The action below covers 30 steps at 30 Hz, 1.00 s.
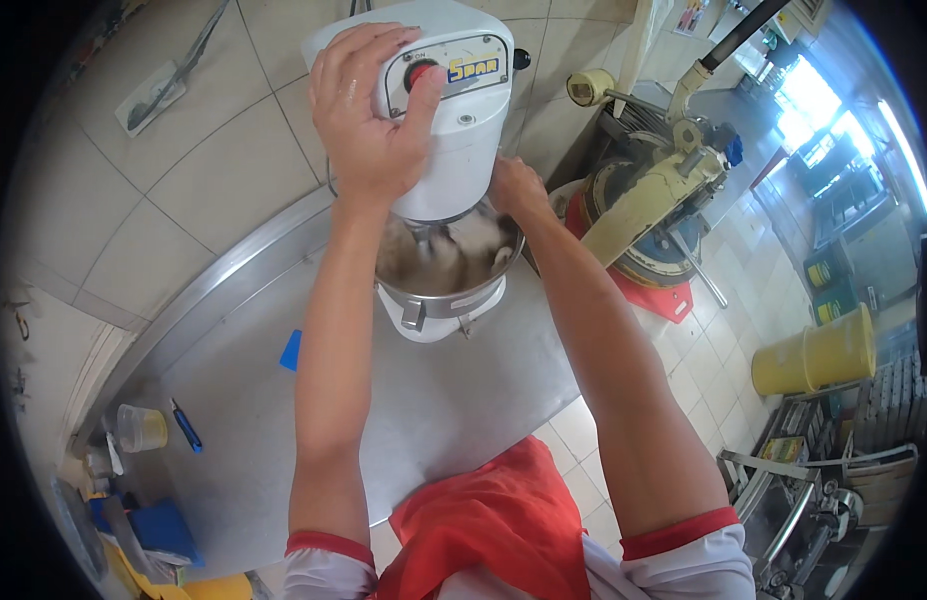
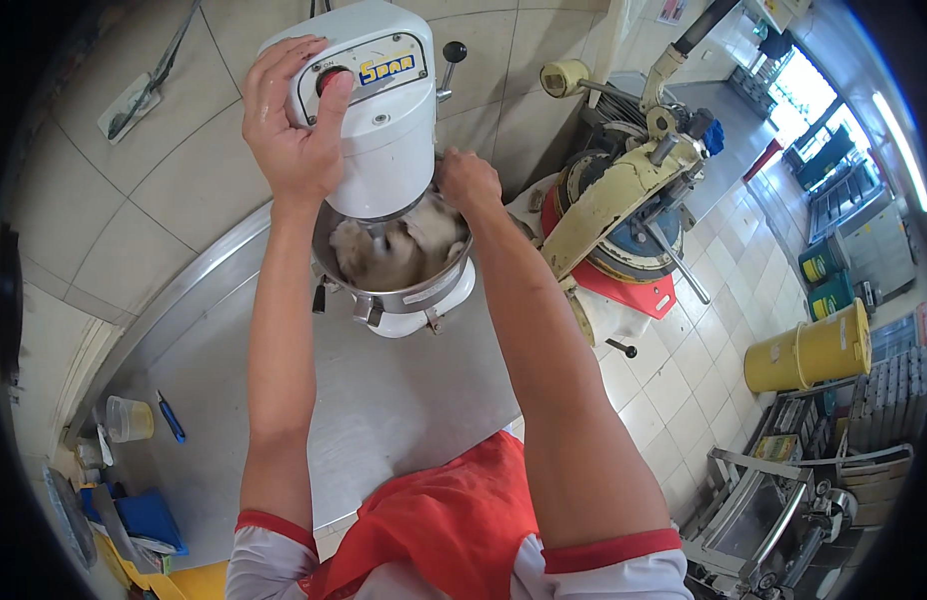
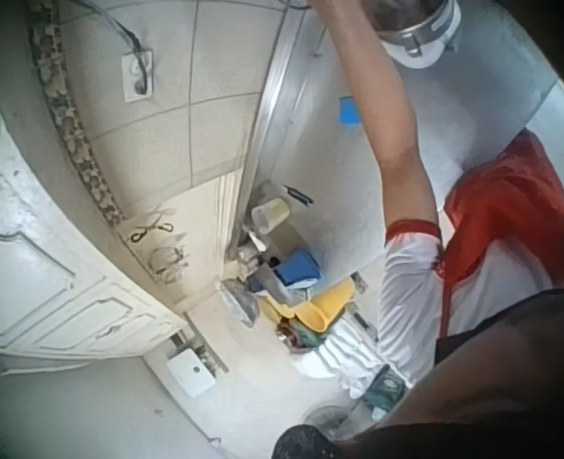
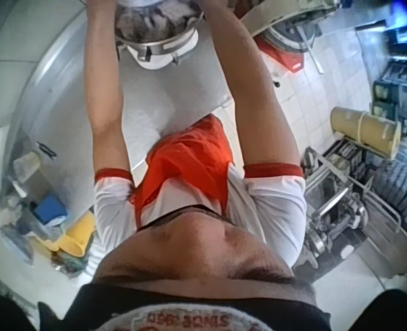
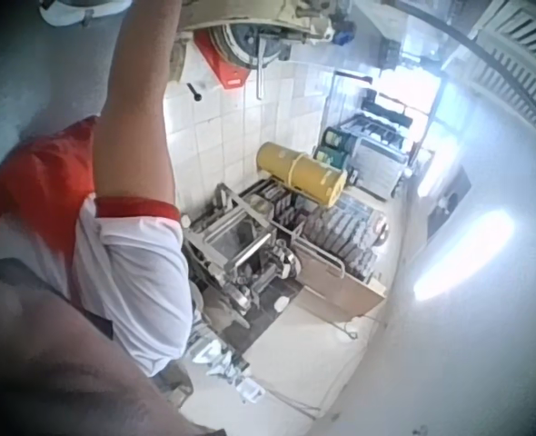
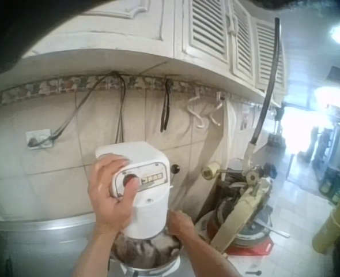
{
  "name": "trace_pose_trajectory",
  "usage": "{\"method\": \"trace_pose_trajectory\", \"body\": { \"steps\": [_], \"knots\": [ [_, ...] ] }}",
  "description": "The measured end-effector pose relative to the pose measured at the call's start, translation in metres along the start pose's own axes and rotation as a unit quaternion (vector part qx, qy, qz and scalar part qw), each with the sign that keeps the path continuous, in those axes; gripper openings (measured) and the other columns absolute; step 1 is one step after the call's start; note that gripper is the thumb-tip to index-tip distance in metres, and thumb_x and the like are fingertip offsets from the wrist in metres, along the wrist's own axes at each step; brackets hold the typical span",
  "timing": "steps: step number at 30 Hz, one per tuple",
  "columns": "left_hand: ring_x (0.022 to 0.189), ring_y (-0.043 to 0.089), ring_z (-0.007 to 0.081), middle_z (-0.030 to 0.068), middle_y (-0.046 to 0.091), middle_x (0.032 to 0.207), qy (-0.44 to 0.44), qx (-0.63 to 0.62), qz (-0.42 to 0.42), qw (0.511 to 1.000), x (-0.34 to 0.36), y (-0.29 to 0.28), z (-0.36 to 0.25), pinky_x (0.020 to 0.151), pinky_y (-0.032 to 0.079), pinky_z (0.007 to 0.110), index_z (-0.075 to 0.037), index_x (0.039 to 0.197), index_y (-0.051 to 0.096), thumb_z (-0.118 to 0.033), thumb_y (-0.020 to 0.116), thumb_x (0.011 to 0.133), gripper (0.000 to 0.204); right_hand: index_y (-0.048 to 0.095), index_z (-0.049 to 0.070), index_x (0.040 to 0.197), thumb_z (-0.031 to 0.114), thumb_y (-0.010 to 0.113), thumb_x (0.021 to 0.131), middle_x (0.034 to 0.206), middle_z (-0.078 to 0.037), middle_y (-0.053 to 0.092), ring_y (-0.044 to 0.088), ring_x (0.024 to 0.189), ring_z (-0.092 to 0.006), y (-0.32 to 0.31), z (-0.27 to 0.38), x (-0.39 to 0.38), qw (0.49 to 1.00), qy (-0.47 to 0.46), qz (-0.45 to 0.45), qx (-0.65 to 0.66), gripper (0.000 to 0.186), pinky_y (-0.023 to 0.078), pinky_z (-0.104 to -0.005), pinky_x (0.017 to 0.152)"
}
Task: The person mixes dough in a stand mixer, scrapes the bowl with a blue scraper, and then removes the dough from the bowl to place it on a metal counter.
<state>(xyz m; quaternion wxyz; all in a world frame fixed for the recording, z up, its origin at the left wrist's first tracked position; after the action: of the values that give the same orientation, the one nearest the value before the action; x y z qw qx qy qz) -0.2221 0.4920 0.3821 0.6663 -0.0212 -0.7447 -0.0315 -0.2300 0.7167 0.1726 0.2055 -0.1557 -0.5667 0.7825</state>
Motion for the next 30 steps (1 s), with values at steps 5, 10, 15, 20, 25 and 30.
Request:
{"method": "trace_pose_trajectory", "body": {
  "steps": [5, 10, 15, 20, 25, 30],
  "knots": [
    [0.112, 0.058, 0.0241, 0.0117, 0.063, 0.117, 0.008, 0.013, 0.007, 1.0, 0.006, 0.005, -0.002, 0.099, 0.046, 0.036, 0.001, 0.112, 0.064, -0.011, 0.076, 0.084, 0.033, 0.06, 0.005, 0.122, 0.035, 0.05, 0.099, 0.125, -0.023, 0.062, 0.061, 0.116, -0.0398, -0.003, -0.006, 0.008, 1.0, 0.001, -0.009, 0.019, 0.039, 0.05, -0.0484, 0.097],
    [0.103, 0.061, 0.0268, 0.0073, 0.068, 0.107, 0.009, -0.017, -0.045, 0.999, 0.003, -0.003, 0.002, 0.092, 0.045, 0.037, -0.007, 0.102, 0.069, -0.02, 0.079, 0.077, 0.03, 0.06, 0.006, 0.124, 0.034, 0.051, 0.099, 0.125, -0.022, 0.062, 0.06, 0.116, -0.0397, 0.006, -0.005, 0.006, 1.0, -0.005, 0.002, 0.014, 0.039, 0.05, -0.0478, 0.097],
    [0.113, 0.058, 0.0237, 0.0108, 0.062, 0.118, -0.003, 0.009, 0.006, 1.0, 0.0, -0.003, 0.0, 0.1, 0.046, 0.035, -0.001, 0.112, 0.066, -0.011, 0.076, 0.084, 0.032, 0.059, 0.005, 0.125, 0.036, 0.05, 0.1, 0.125, -0.022, 0.061, 0.061, 0.116, -0.0396, 0.003, 0.002, -0.001, 1.0, -0.007, -0.004, -0.004, 0.041, 0.05, -0.0475, 0.096],
    [0.114, 0.058, 0.0235, 0.0106, 0.061, 0.119, -0.004, 0.003, 0.006, 1.0, 0.003, 0.006, -0.002, 0.1, 0.045, 0.036, -0.001, 0.112, 0.066, -0.011, 0.076, 0.084, 0.031, 0.059, 0.006, 0.125, 0.037, 0.048, 0.1, 0.125, -0.021, 0.061, 0.061, 0.115, -0.0395, 0.003, -0.01, 0.008, 1.0, -0.012, -0.017, 0.002, 0.041, 0.051, -0.0481, 0.095],
    [0.114, 0.058, 0.0234, 0.0108, 0.061, 0.119, 0.008, 0.029, 0.018, 0.999, 0.0, 0.01, -0.005, 0.1, 0.045, 0.036, -0.001, 0.113, 0.066, -0.011, 0.076, 0.084, 0.033, 0.059, 0.006, 0.124, 0.038, 0.048, 0.1, 0.126, -0.022, 0.06, 0.061, 0.115, -0.0393, 0.0, -0.012, 0.002, 1.0, 0.005, -0.003, 0.0, 0.042, 0.051, -0.0483, 0.095],
    [0.111, 0.059, 0.0262, 0.0112, 0.065, 0.113, 0.022, 0.042, -0.007, 0.999, 0.0, -0.012, 0.009, 0.099, 0.046, 0.038, -0.003, 0.112, 0.066, -0.013, 0.078, 0.081, 0.035, 0.065, 0.005, 0.116, 0.024, 0.053, 0.094, 0.118, -0.021, 0.066, 0.064, 0.11, -0.0396, 0.026, 0.002, 0.03, 1.0, -0.022, -0.002, -0.019, 0.031, 0.052, -0.0491, 0.093]
  ]
}}
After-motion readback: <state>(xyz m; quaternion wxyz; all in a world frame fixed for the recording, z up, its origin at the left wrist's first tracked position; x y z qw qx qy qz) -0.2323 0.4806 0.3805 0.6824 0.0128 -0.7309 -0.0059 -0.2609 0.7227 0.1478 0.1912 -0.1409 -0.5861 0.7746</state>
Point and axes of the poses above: each hand's wrist, its own x-axis towards the middle knuckle, its own y-axis out of the palm, z = x × y, the point moved 8 cm from there along x, towards the middle knuckle
